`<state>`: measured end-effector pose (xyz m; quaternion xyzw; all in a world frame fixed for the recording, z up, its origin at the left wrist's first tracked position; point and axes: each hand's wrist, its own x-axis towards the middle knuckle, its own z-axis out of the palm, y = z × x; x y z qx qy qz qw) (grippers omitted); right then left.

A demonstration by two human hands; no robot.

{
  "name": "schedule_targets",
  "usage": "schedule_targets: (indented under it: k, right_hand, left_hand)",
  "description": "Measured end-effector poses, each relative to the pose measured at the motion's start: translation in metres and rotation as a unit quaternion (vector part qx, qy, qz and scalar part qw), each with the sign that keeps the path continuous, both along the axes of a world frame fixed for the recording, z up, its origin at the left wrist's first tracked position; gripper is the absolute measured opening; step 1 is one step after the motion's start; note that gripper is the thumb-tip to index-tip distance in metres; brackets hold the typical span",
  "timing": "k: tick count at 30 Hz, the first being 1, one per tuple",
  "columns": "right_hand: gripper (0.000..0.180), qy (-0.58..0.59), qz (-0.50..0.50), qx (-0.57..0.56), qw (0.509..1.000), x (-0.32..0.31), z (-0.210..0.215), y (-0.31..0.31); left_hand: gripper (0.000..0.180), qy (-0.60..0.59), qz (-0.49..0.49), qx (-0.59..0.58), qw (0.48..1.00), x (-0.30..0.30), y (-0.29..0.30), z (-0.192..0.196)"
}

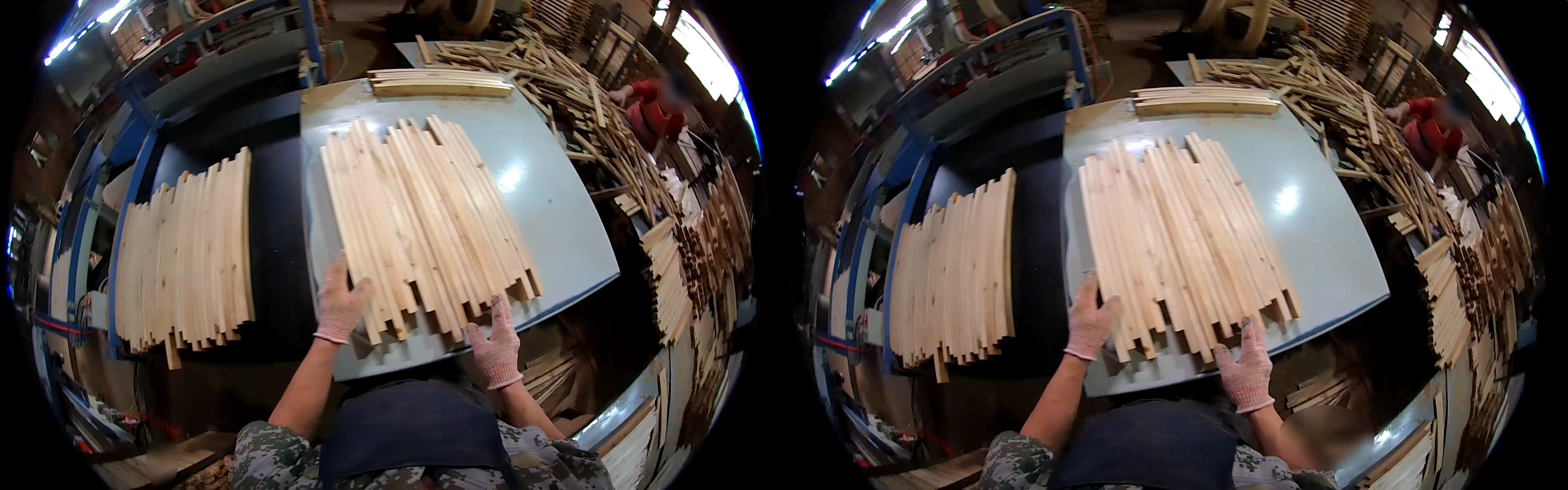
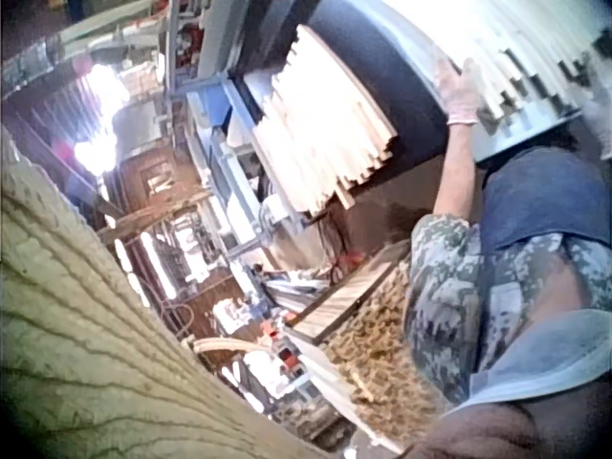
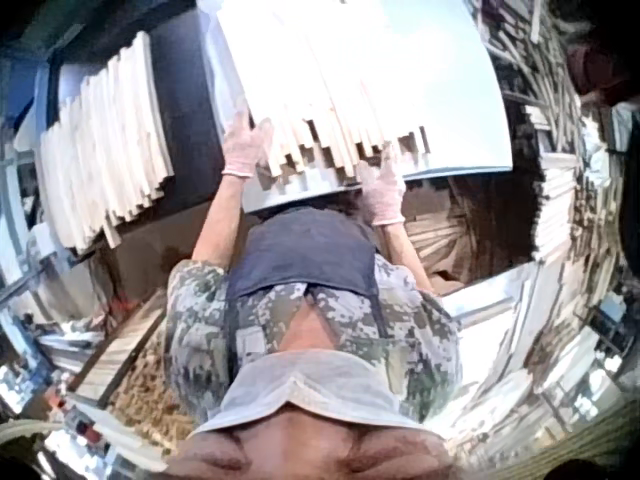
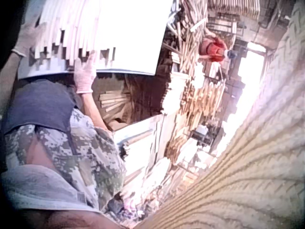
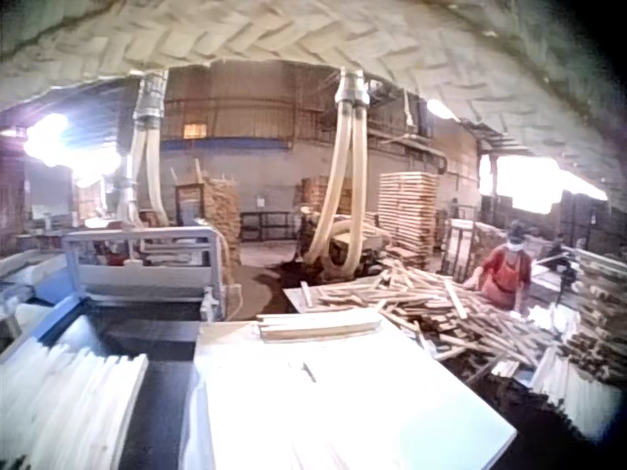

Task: The person picks up groups of wood slats from a table and places them onto a conveyor belt or organizes them on another surface by hand.

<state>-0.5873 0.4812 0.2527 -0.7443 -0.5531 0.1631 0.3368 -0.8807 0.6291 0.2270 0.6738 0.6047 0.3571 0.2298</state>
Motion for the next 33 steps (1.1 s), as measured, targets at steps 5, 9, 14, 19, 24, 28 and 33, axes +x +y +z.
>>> schedule_targets:
  k: [5,9,14,19,24,28,33]
  right_hand:
    - [0.081,-0.011,-0.037,0.041,0.998,-0.027,-0.013,0.012]
    - [0.080,0.229,-0.010,0.034,0.973,-0.040,-0.012,0.000]
    - [0.073,0.201,0.040,-0.045,0.978,-0.050,0.010,0.030]
    - [0.077,0.032,0.075,-0.049,0.995,-0.058,-0.006,0.167]
    - [0.091,-0.115,0.033,-0.133,0.984,-0.122,0.016,0.226]
    - [0.093,-0.051,0.097,-0.114,0.987,-0.188,0.020,0.240]
    - [0.101,-0.073,0.171,-0.154,0.970,-0.240,0.022,0.255]
  left_hand:
    - [0.082,-0.015,-0.024,0.035,0.999,-0.008,-0.008,-0.009]
    - [0.085,-0.003,0.009,0.023,1.000,-0.017,-0.016,-0.002]
    - [0.081,0.001,-0.021,0.001,1.000,-0.054,-0.010,0.011]
    - [0.087,0.066,-0.028,0.008,0.997,-0.049,-0.018,0.012]
    - [0.098,0.185,-0.034,-0.010,0.982,-0.071,-0.017,0.022]
    - [0.097,0.272,0.001,-0.056,0.961,-0.128,-0.022,0.033]
    - [0.090,0.292,0.018,-0.063,0.954,-0.182,-0.027,0.040]
